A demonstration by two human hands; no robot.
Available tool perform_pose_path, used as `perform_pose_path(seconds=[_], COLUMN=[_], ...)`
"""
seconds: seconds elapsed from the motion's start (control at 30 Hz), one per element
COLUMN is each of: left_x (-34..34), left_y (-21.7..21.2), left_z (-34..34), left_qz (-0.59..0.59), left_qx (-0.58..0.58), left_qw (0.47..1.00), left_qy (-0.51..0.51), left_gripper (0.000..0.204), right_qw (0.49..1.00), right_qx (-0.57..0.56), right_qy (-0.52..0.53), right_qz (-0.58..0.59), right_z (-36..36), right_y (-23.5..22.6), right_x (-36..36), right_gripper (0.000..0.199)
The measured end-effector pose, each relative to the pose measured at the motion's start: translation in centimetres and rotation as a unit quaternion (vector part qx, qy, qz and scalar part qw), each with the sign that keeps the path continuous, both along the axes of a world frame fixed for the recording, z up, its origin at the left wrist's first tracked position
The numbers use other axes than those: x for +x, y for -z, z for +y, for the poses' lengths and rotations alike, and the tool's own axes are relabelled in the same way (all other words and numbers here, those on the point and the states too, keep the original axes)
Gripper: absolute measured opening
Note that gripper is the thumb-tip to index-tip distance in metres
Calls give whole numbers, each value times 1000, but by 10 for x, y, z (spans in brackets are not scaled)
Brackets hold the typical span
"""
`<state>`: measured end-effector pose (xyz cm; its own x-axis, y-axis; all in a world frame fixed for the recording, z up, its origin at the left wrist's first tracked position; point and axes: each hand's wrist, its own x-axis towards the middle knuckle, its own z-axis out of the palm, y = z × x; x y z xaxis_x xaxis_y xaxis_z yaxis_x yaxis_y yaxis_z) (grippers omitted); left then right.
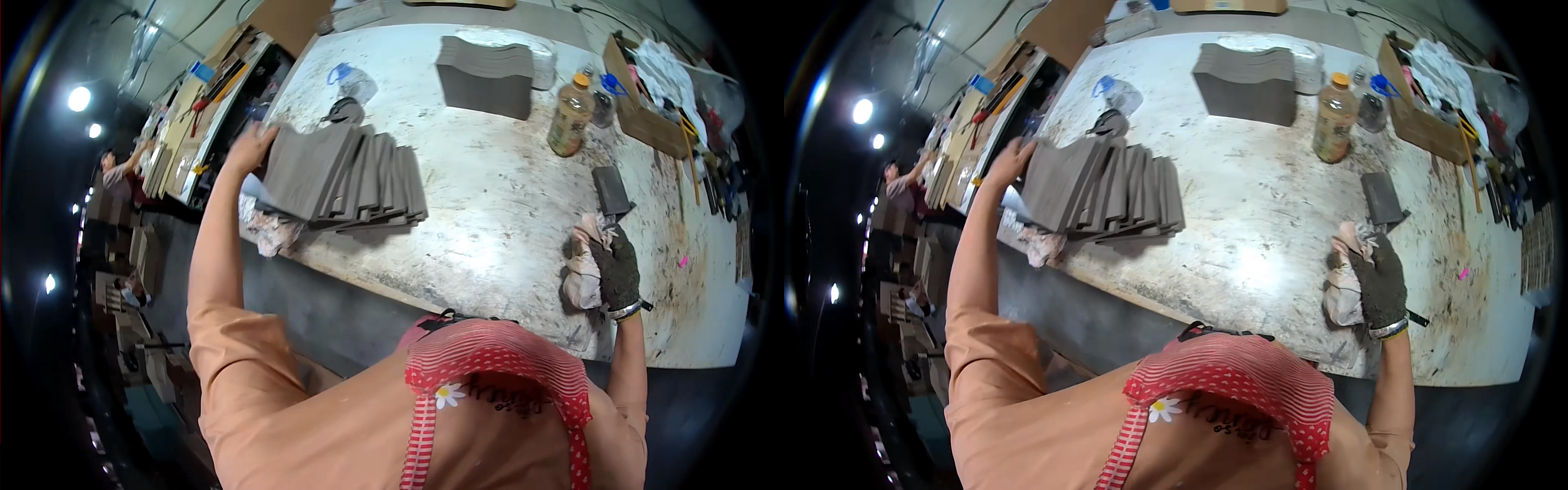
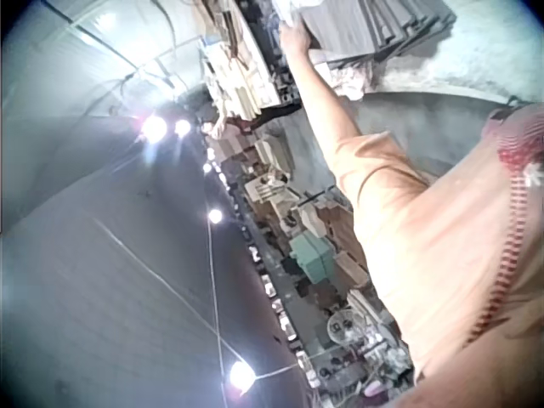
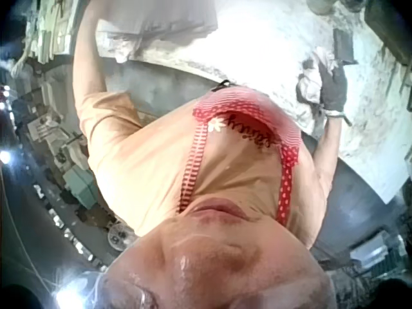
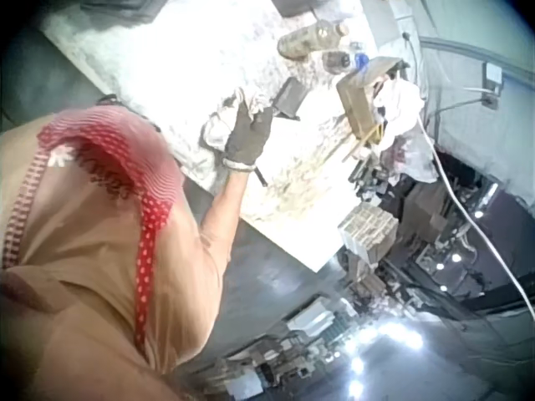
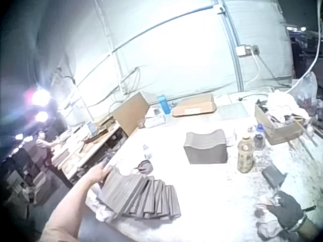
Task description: The person wipes a wooden piece with a cloth, applies liquid from a bottle to the cloth, and wipes the piece again before setting it aside to repeat the process with another piece.
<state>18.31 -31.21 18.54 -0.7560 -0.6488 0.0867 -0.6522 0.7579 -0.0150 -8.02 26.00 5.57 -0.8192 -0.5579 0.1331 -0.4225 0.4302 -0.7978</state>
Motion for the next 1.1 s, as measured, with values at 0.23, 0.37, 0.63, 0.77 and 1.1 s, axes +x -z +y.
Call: perform_pose_path(seconds=[0.23, 0.37, 0.63, 0.77, 1.1], left_x=[-187, -288, -338, -311, -262], left_y=[-57, 14, 159, 162, 161], left_z=[109, 132, 139, 135, 185], left_qz=[267, 353, 456, 422, 500], left_qx=[321, 393, 338, 278, 314], left_qw=[905, 847, 821, 863, 807], left_qy=[84, -60, -53, -9, -27], left_gripper=[79, 98, 89, 87, 71], right_qw=[1000, 996, 1000, 933, 991], right_qx=[-10, -63, 14, 123, -47], right_qy=[4, -14, -12, -99, -86], right_qz=[-25, -60, -10, 324, 92], right_z=[-1, -17, 18, 28, -19], right_y=[5, -6, 17, 43, 16], right_x=[-3, 5, 8, -2, 11], right_gripper=[34, 31, 22, 24, 23])
